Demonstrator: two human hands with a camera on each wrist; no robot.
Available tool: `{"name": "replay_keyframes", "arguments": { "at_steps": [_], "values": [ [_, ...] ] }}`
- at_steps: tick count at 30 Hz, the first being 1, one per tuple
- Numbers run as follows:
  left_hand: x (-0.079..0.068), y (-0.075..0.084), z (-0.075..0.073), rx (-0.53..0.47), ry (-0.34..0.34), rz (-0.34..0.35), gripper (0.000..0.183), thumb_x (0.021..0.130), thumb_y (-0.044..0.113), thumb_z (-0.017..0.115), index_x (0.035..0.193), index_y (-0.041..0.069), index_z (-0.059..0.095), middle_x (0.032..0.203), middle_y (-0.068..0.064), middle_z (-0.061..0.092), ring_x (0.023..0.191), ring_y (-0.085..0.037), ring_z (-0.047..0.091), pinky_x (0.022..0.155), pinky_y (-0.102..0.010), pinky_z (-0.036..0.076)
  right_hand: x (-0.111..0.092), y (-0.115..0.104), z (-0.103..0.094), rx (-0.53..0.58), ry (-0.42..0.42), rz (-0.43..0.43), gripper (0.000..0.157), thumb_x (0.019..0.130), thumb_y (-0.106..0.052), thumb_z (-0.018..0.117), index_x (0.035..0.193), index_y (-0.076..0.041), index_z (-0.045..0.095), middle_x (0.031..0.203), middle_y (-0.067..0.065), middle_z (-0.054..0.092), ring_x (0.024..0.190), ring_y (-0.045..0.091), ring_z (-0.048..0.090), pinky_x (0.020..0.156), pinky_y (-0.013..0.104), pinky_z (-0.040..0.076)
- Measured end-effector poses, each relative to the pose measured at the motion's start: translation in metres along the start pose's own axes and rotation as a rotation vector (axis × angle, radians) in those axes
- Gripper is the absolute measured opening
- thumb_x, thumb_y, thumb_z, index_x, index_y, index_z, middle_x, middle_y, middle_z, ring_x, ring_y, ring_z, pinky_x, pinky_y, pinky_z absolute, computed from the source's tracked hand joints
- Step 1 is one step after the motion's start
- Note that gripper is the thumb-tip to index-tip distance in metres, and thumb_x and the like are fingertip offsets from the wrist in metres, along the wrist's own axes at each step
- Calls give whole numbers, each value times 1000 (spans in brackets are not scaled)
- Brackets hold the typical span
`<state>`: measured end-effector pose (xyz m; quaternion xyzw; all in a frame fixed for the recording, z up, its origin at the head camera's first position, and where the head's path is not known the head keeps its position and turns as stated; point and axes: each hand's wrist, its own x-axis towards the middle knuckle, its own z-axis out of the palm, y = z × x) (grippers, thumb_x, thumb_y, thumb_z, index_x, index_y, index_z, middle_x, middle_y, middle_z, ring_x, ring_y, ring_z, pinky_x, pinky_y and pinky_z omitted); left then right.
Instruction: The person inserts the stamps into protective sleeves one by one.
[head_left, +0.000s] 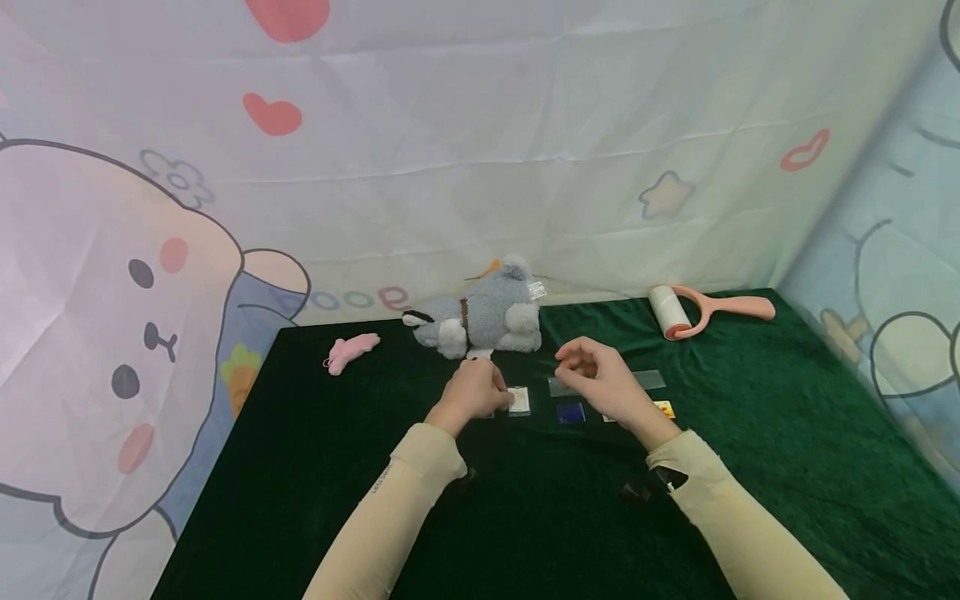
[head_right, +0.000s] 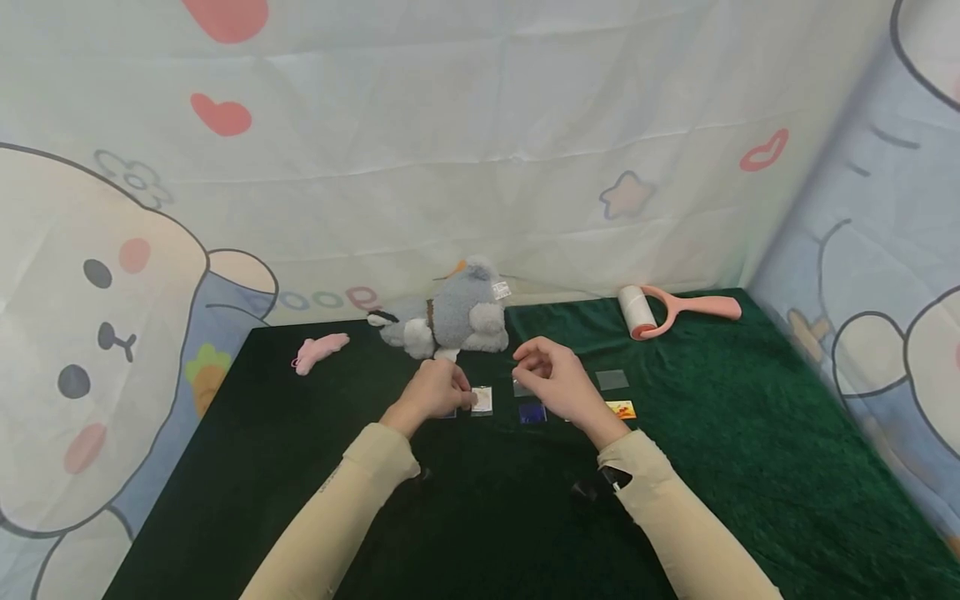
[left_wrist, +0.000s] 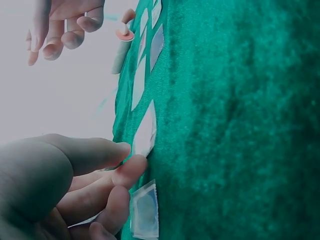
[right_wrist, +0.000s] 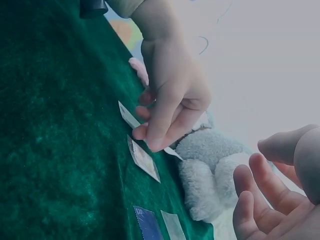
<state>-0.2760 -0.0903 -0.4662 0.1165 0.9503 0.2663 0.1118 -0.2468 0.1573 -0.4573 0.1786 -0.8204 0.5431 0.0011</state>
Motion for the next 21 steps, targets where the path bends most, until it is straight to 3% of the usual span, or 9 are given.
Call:
{"name": "replay_keyframes", "arguments": {
  "at_steps": [11,21],
  "values": [
    [-5,6,-4,-60,32,62,10,98,24,77,96,14,77,88,2,70,76,-15,65,71,-36,55,-5,4,-5,-32,-17,18,18,104,-15,68,120,-8,66,106,9,72,89,22,68,81,36,56],
    [-5,9,3,-203,46,230,13,100,23,74,104,12,77,98,-2,76,84,-14,69,75,-35,58,-14,12,-8,-39,-75,69,26,105,-16,67,125,0,64,107,10,71,91,24,69,80,39,56]
  ]
}}
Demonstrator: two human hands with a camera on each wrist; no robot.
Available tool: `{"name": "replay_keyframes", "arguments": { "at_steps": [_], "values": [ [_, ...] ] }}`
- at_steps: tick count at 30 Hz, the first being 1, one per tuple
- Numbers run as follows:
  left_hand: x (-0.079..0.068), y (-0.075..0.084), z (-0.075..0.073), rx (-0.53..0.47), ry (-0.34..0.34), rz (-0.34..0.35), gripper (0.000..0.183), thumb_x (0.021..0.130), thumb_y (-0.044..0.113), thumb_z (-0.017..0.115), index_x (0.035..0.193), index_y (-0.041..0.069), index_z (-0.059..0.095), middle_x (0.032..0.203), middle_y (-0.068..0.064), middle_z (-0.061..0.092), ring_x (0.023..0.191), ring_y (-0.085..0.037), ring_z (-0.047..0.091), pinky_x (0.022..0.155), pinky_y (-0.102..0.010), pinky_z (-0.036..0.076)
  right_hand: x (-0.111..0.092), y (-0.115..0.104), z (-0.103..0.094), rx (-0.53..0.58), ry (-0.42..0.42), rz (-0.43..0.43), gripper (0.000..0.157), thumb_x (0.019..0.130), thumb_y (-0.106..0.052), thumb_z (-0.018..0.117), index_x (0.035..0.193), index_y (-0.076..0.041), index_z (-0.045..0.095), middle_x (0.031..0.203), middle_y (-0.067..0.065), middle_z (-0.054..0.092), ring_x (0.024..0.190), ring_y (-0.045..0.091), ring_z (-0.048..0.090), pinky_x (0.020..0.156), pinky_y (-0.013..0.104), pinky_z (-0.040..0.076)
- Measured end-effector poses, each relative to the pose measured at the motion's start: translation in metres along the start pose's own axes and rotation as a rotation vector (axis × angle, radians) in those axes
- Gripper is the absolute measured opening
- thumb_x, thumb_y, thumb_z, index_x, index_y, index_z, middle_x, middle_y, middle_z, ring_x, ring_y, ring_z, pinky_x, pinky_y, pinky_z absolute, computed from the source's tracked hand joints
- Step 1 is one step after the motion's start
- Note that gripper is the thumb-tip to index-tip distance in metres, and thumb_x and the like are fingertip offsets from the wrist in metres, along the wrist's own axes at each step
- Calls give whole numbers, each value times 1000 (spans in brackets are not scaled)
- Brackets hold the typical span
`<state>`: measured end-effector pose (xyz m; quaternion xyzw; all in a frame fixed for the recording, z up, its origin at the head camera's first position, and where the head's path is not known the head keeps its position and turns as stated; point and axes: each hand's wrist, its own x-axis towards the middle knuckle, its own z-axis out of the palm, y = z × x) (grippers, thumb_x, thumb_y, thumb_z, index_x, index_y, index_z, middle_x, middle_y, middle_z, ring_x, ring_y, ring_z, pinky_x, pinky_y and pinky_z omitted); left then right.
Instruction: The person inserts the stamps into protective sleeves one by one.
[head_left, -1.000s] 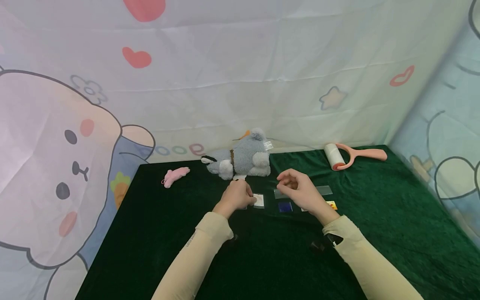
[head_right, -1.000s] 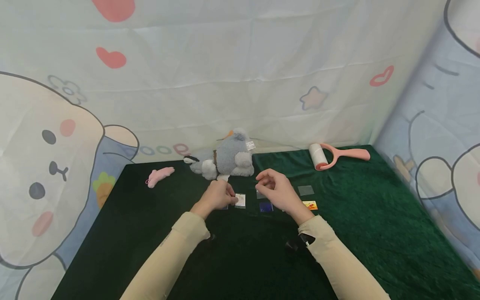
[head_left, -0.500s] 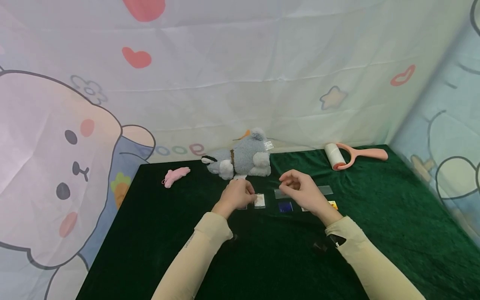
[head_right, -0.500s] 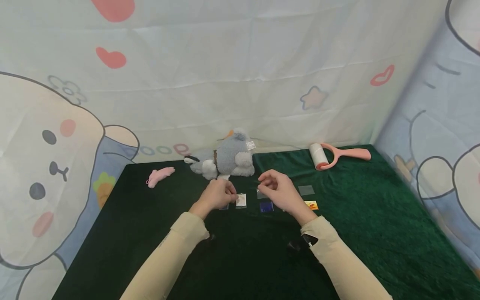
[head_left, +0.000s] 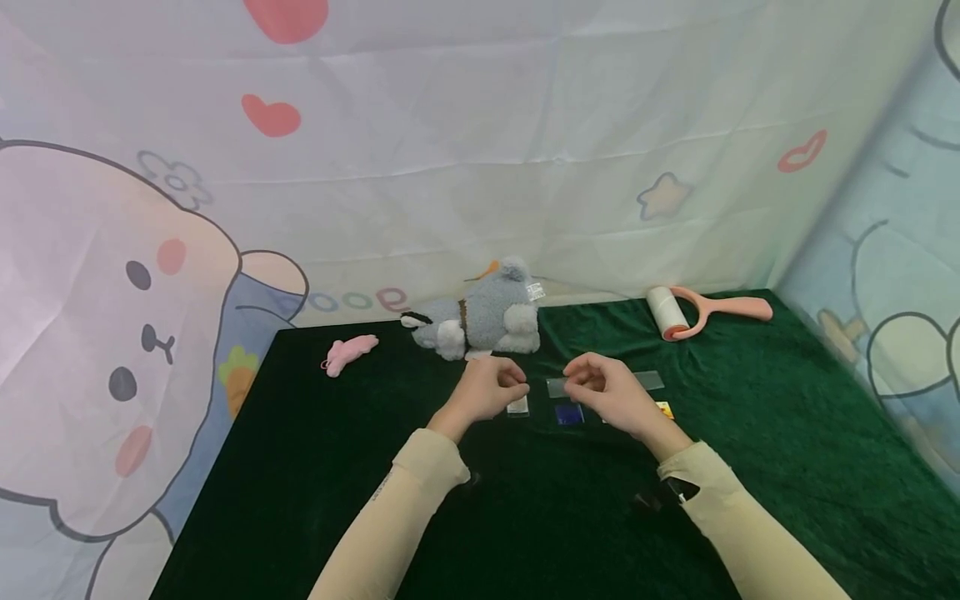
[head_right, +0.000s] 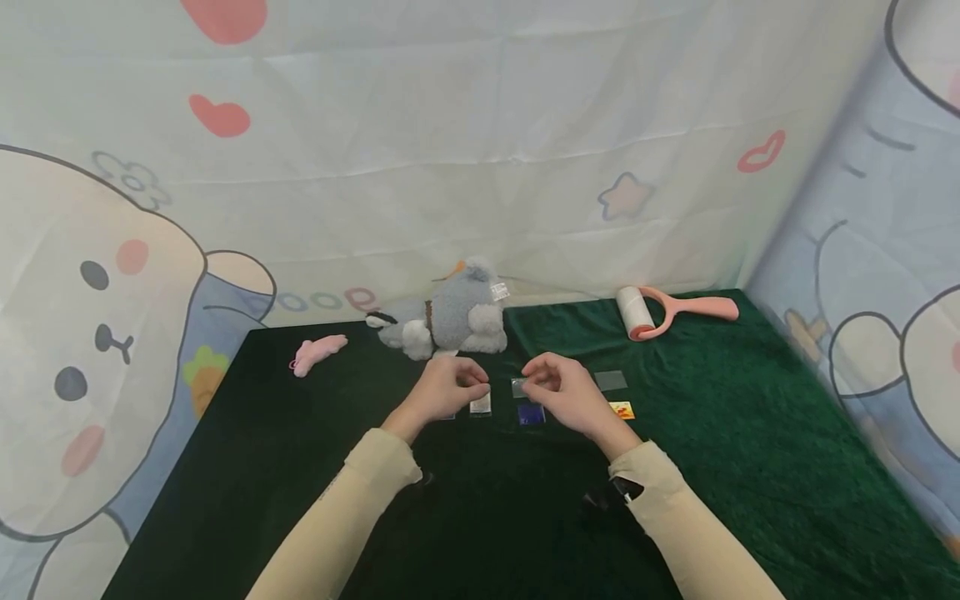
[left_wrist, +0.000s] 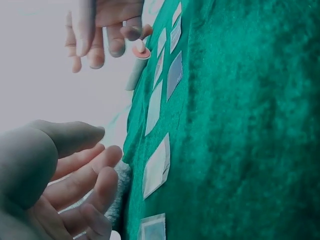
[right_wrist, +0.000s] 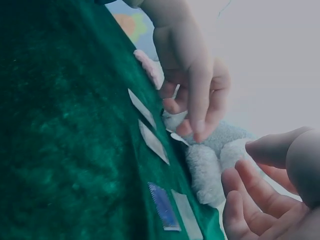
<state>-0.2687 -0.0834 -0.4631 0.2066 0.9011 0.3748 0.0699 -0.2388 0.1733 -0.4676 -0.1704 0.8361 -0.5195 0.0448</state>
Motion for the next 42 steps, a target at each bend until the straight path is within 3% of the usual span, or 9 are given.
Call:
{"name": "replay_keyframes", "arguments": {
  "at_steps": [6,17,23,42],
  "values": [
    [1,-3,4,-48,12,51,13,102,24,72,109,14,77,102,0,77,90,-14,70,78,-36,57,-7,8,3,4,-11,30,26,105,-15,66,125,1,64,109,12,71,94,24,69,82,38,56],
    [3,2,10,-79,-6,80,13,103,24,71,110,16,77,105,1,76,83,-10,67,74,-32,56,-10,23,17,-36,23,89,23,99,-7,70,121,-3,65,117,15,71,91,22,70,77,37,58],
    [3,4,14,-108,3,92,19,103,24,71,114,10,77,104,1,76,81,-12,66,73,-32,56,-10,22,20,-103,58,109,20,96,-7,73,116,-7,67,118,14,71,92,22,69,76,37,57],
    [6,6,21,-102,18,126,12,103,24,71,109,16,78,101,2,75,75,-11,66,68,-29,56,-10,18,29,-219,85,156,25,91,-1,79,113,-4,68,118,17,70,82,18,70,72,38,60]
  ]
}}
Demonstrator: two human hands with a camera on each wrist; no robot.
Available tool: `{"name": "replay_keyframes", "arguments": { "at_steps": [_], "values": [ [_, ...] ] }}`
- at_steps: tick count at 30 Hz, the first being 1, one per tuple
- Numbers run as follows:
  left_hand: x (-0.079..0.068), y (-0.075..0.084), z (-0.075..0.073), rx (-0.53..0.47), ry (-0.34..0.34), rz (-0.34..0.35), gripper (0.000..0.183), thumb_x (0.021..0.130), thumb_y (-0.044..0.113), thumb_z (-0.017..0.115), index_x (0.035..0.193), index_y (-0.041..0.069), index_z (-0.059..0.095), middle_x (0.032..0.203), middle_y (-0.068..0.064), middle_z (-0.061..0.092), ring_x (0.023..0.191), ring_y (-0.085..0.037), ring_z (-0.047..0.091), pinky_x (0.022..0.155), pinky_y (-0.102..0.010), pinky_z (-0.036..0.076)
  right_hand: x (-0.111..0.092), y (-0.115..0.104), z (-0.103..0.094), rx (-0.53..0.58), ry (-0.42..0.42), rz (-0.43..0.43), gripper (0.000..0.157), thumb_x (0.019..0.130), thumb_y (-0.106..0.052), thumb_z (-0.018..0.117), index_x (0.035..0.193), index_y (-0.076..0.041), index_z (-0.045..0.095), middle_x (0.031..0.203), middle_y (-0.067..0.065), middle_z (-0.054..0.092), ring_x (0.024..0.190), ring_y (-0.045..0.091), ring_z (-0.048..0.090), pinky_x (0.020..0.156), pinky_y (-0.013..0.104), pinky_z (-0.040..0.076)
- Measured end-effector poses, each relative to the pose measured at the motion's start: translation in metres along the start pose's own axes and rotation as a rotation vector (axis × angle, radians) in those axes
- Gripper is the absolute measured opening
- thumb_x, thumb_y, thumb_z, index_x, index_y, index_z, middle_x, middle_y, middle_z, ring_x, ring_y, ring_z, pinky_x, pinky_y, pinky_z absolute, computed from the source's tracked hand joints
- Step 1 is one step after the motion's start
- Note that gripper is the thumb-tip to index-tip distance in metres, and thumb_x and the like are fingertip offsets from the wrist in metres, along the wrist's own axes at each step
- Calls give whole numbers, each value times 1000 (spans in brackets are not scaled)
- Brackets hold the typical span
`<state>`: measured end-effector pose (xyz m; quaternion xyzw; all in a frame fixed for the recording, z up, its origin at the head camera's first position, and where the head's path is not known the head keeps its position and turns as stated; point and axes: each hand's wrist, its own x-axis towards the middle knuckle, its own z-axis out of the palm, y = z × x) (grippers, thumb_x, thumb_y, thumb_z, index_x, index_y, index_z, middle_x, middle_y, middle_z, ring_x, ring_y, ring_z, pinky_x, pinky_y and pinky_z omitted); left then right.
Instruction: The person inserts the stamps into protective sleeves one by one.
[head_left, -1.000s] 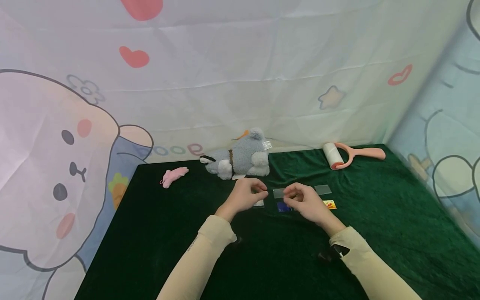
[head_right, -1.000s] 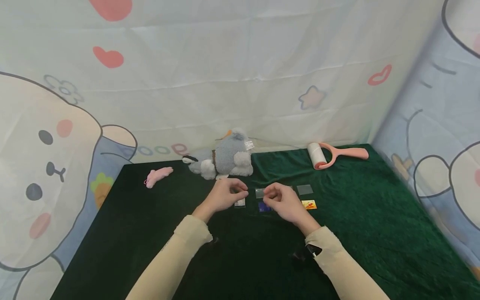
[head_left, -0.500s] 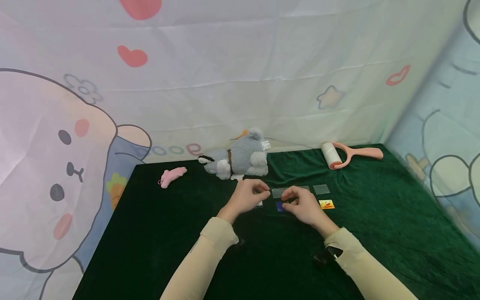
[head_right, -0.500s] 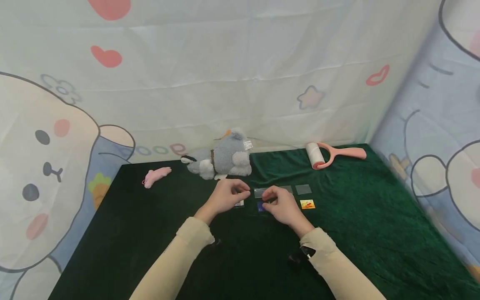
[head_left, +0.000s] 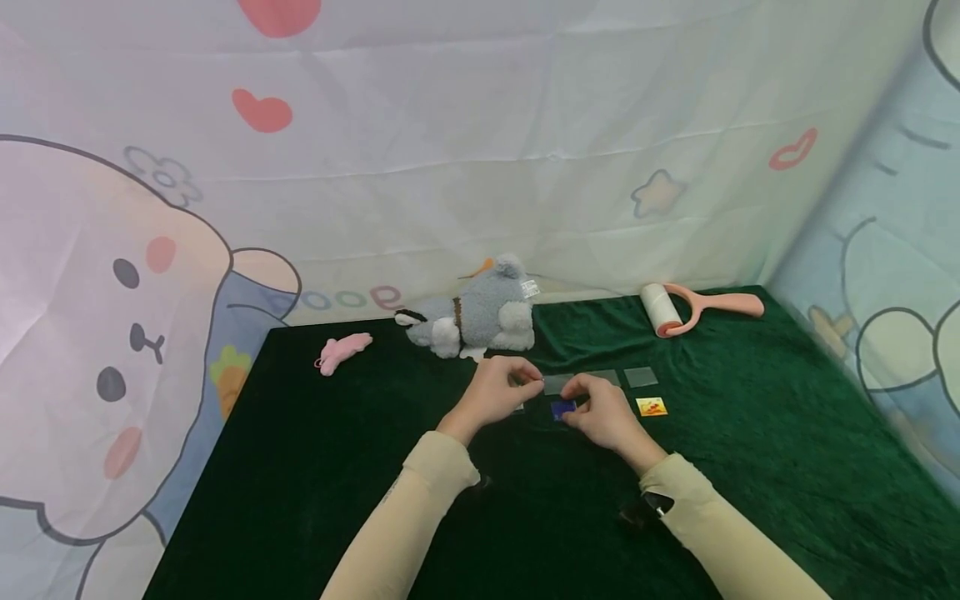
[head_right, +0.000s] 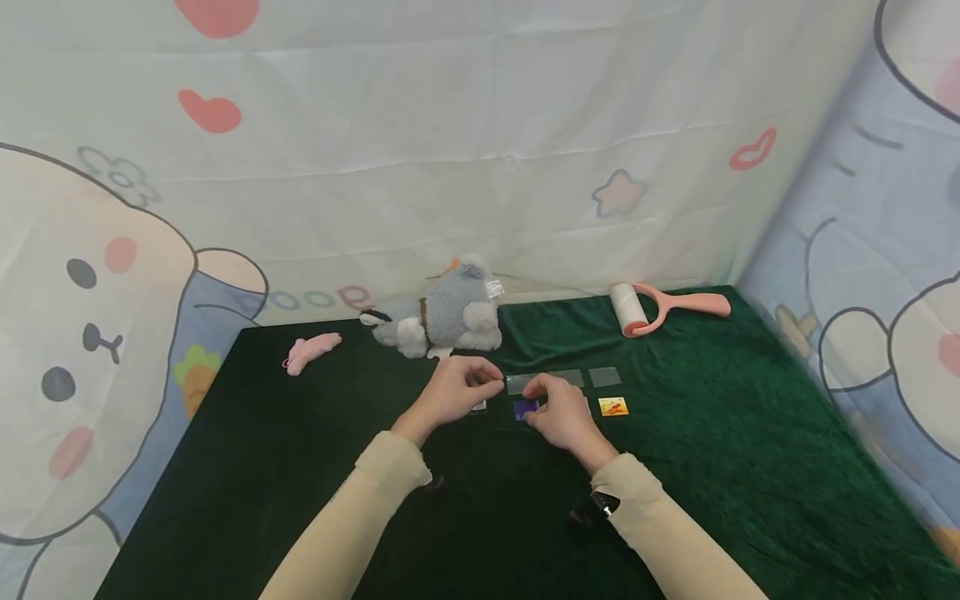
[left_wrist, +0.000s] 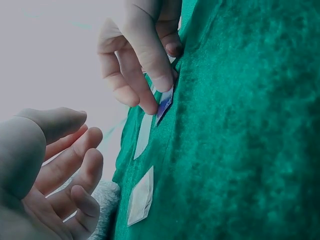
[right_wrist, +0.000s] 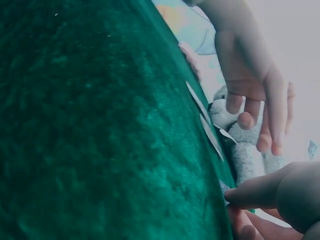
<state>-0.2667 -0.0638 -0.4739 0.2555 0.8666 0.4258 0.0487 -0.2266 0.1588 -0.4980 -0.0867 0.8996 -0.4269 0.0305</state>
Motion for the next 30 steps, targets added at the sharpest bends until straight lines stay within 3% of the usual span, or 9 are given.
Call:
{"name": "replay_keyframes", "arguments": {
  "at_steps": [9,21,30],
  "values": [
    [2,-2,0,-7,16,-12,13,102,26,71,109,16,78,100,2,75,75,-12,66,67,-30,55,3,-5,4,-69,38,20,26,89,-4,82,112,-6,69,115,15,71,86,20,69,78,41,61],
    [5,-2,1,-13,27,-14,13,102,25,72,108,16,78,99,2,76,73,-12,65,67,-29,55,3,-9,-3,-132,77,-21,17,89,-1,80,103,-9,72,103,9,73,94,25,66,86,49,55],
    [11,-3,3,-2,21,-29,12,103,24,71,108,16,78,98,3,76,73,-11,65,68,-29,54,3,-4,-16,-67,7,-111,13,93,-1,76,103,-8,72,104,8,73,91,21,70,82,45,60]
  ]
}}
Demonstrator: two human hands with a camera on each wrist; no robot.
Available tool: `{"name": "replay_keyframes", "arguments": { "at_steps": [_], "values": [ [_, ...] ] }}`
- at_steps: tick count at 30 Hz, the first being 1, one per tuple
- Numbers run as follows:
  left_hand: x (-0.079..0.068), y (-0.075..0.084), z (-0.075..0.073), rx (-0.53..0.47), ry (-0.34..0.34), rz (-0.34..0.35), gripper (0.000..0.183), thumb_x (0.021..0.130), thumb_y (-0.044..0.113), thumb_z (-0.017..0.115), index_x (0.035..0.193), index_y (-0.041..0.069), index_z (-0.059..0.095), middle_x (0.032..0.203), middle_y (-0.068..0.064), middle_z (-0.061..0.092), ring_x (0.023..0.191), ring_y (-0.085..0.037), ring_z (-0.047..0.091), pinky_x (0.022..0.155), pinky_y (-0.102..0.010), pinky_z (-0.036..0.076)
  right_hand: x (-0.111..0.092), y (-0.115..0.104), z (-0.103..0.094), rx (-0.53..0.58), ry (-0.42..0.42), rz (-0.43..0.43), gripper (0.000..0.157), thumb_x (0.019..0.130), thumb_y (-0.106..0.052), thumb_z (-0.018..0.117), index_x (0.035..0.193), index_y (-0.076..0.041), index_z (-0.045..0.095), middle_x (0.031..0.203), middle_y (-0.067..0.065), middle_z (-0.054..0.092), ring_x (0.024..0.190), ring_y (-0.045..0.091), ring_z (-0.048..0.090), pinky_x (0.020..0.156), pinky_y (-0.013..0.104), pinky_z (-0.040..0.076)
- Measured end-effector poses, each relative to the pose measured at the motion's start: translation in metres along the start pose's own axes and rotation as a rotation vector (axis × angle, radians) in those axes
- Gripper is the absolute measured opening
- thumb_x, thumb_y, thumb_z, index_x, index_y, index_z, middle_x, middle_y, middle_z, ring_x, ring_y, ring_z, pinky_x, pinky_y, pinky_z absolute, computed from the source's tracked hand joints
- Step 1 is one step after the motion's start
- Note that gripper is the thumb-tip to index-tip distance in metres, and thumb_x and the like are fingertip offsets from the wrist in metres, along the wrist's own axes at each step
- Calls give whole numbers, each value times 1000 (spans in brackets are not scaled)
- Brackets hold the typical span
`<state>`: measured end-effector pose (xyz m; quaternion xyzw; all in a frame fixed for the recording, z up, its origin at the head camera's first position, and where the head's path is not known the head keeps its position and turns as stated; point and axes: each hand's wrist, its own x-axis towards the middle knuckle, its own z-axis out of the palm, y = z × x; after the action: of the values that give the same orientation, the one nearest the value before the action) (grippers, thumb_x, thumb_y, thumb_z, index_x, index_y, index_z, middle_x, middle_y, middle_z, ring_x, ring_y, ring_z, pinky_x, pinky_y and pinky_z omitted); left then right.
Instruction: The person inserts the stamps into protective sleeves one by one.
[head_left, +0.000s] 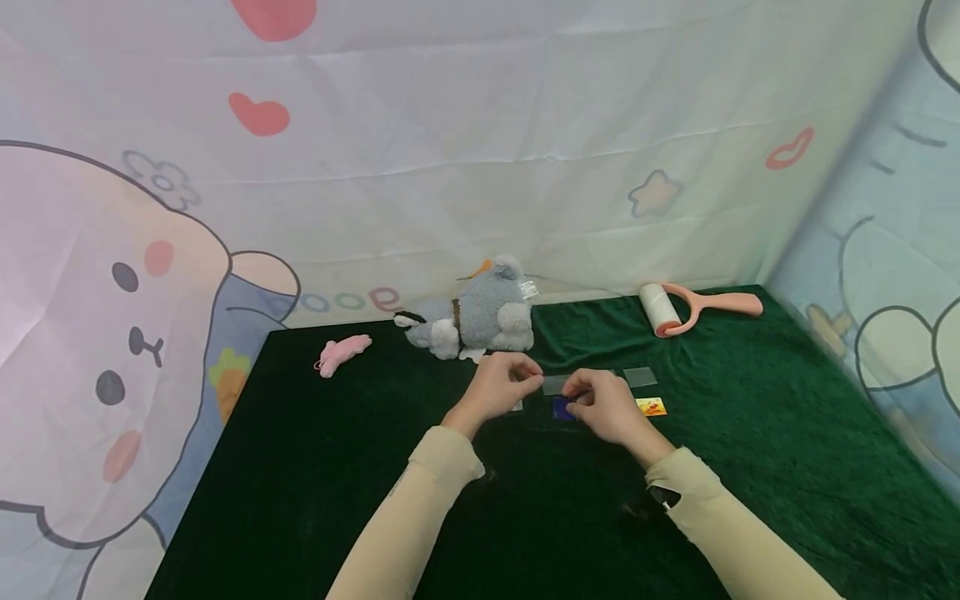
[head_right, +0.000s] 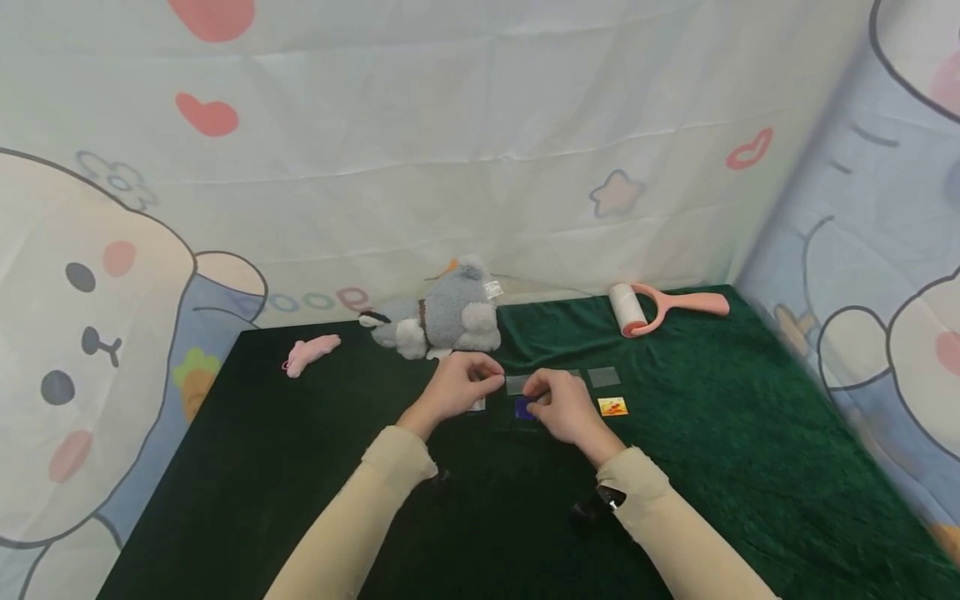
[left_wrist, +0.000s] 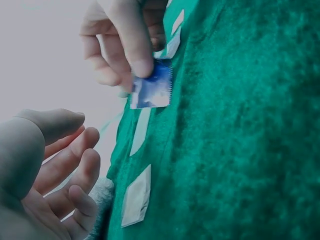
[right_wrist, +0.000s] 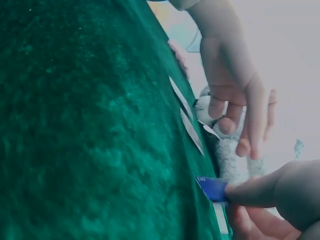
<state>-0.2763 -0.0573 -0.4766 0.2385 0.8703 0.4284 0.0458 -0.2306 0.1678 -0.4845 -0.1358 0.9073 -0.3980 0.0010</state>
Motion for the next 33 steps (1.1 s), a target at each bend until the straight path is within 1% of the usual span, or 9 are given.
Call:
{"name": "replay_keyframes", "arguments": {
  "at_steps": [5,9,14,17,20,22,27,29,33],
  "values": [
    [5,0,7,16,-22,-18,12,103,21,71,110,14,77,99,1,76,70,-11,66,64,-28,56,-3,5,-8,56,-49,-71,7,99,-4,72,102,-9,75,98,5,74,84,17,68,76,38,57],
    [11,1,13,55,-23,-8,12,103,20,70,109,13,77,100,-1,77,70,-10,65,64,-27,55,-5,10,-14,75,-70,-102,11,101,-3,68,102,-10,77,96,3,74,84,16,65,77,35,55],
    [18,3,21,153,-5,-3,10,101,20,73,108,14,77,101,1,77,77,-8,66,70,-28,55,-6,13,-21,125,-83,-104,15,102,-2,65,105,-8,77,102,7,74,85,18,64,73,32,54],
    [22,6,25,228,4,-7,13,99,22,76,110,15,77,105,2,77,87,-10,68,76,-30,56,-6,13,-25,172,-81,-84,14,102,-1,65,109,-6,76,105,12,73,82,21,65,68,31,55],
    [25,7,29,296,1,-29,17,98,25,78,112,17,77,111,3,76,99,-13,69,84,-33,57,-7,14,-28,207,-79,-58,15,101,-1,66,113,-5,75,103,13,72,77,22,64,64,31,55],
    [27,7,32,343,-1,-44,20,97,28,79,114,18,77,114,3,75,101,-14,68,86,-35,57,-7,15,-30,212,-76,-50,15,100,-2,67,113,-5,74,99,12,71,74,21,62,63,30,55],
    [30,7,36,419,-15,-57,26,95,32,81,118,19,77,112,3,75,92,-13,66,81,-35,57,-6,16,-31,211,-63,-44,14,100,-3,67,112,-7,74,89,8,70,69,21,59,59,30,52],
    [31,8,37,431,-17,-52,28,95,32,82,119,18,77,112,3,75,92,-13,66,81,-35,57,-6,16,-30,212,-60,-44,14,100,-2,67,111,-7,74,89,7,70,69,22,60,59,30,52],
    [31,10,37,434,-16,-46,29,94,29,82,119,17,76,114,1,75,98,-16,69,86,-38,58,-7,16,-31,213,-59,-36,14,101,-3,67,112,-7,74,88,9,69,69,22,60,59,31,53]
  ]
}}
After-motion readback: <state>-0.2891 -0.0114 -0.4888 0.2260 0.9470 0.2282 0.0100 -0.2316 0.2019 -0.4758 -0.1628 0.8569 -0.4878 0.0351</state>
